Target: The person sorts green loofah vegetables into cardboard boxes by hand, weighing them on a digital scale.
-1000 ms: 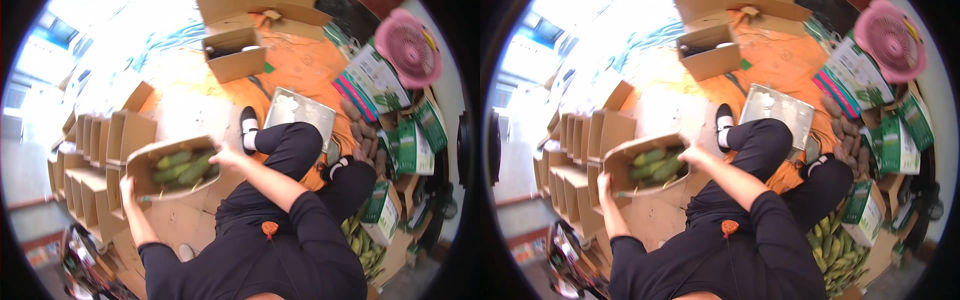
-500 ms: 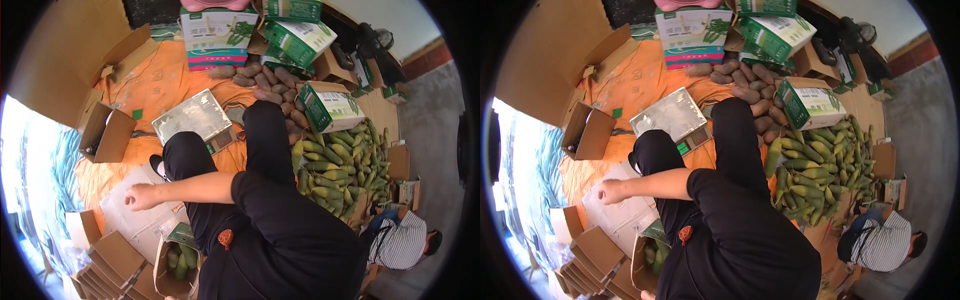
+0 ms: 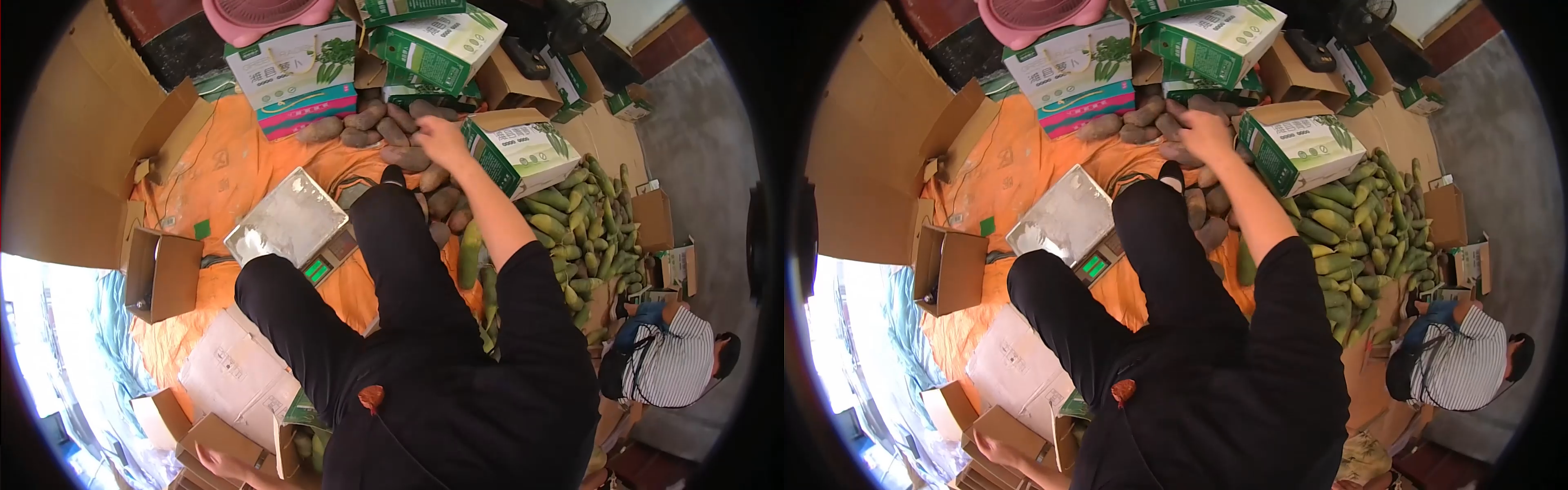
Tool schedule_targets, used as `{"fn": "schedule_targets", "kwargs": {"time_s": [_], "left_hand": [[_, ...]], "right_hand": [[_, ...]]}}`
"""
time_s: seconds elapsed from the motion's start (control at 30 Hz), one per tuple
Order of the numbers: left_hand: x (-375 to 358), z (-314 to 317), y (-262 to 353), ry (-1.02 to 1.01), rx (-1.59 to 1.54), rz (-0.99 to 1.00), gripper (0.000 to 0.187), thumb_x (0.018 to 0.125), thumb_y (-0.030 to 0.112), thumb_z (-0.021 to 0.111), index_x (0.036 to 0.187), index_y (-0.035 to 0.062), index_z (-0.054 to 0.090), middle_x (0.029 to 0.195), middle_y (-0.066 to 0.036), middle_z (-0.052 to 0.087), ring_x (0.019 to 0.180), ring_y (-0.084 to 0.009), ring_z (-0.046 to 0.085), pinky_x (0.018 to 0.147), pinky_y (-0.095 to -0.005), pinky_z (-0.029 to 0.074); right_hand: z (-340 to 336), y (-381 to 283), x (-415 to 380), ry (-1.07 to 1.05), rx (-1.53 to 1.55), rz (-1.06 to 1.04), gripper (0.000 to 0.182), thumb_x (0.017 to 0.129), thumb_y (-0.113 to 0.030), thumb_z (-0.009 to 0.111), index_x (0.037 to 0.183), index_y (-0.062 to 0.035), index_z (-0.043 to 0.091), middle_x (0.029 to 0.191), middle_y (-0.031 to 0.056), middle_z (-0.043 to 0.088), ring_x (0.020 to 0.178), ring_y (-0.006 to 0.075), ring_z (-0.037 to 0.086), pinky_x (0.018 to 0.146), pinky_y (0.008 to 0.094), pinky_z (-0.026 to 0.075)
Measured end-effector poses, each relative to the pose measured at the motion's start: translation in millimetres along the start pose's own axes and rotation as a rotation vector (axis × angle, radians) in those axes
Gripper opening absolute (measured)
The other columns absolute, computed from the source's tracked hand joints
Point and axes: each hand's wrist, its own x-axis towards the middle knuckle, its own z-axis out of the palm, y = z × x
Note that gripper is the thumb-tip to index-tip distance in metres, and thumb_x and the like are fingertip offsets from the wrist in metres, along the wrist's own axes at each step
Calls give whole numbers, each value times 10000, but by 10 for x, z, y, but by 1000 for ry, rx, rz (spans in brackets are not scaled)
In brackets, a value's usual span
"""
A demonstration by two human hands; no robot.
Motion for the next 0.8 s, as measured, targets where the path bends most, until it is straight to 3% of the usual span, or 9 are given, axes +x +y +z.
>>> {"fn": "schedule_targets", "kwargs": {"time_s": [0.07,0.13,0.23,0.27,0.3,0.43,0.53,0.73,0.8], "left_hand": [[185,383,391,-108,8,78,293,945,90,496,1199,-36,568,1198,-162,584,1083,-269,557,952,-340,439],[319,815,685,-208,-25,221,284,944,72,484,1194,-27,576,1201,-154,590,1104,-269,552,970,-345,422],[336,1350,1416,-359,-19,377,272,935,59,484,1173,-24,585,1198,-157,598,1132,-274,544,994,-358,395],[220,1678,1877,-446,-172,317,256,933,58,491,1154,-22,595,1192,-153,603,1138,-273,542,1002,-363,386],[182,1839,2088,-487,-237,443,238,929,55,500,1130,-23,602,1171,-145,609,1138,-269,542,1006,-360,379],[-35,2319,2776,-591,-277,639,211,872,-12,545,1069,-6,622,1145,-135,601,1156,-279,529,1002,-376,379],[-184,2490,3259,-662,-253,753,224,838,-27,557,1049,7,626,1112,-136,605,1150,-303,529,997,-397,383],[-264,2733,3606,-818,-146,909,231,770,-44,580,990,7,625,1020,-149,600,1079,-340,546,948,-421,406],[-255,2787,3635,-854,-55,991,224,756,-41,588,973,2,624,984,-152,603,1044,-343,552,935,-425,411]], "right_hand": [[-58,784,-95,34,-202,120,291,761,-198,629,1017,-62,654,1010,182,650,963,389,599,840,443,481],[-213,1205,-240,-7,-276,322,304,762,-238,639,1020,-77,657,1014,192,646,967,382,597,861,448,473],[-348,1620,-394,12,-384,373,313,757,-217,684,1036,-78,657,1035,183,648,995,362,596,868,446,477],[-348,1687,-387,39,-430,400,304,758,-202,693,1032,-75,661,1040,178,649,1001,357,595,870,444,478],[-355,1673,-368,35,-447,429,283,764,-179,694,1028,-79,667,1041,175,650,1000,371,591,872,442,480],[-226,1799,-146,1,-424,425,312,762,-180,690,1056,-80,652,1075,164,632,1012,378,575,866,449,484],[-76,1880,88,-32,-522,356,259,804,-161,604,1050,-81,617,1124,116,593,1071,334,540,873,465,482],[89,1931,572,-136,-743,190,262,808,-115,558,1066,-85,596,1186,110,550,1135,287,503,888,446,458],[153,1967,745,-286,-826,189,324,828,-122,550,1151,-107,571,1285,84,499,1226,253,446,906,431,443]]}}
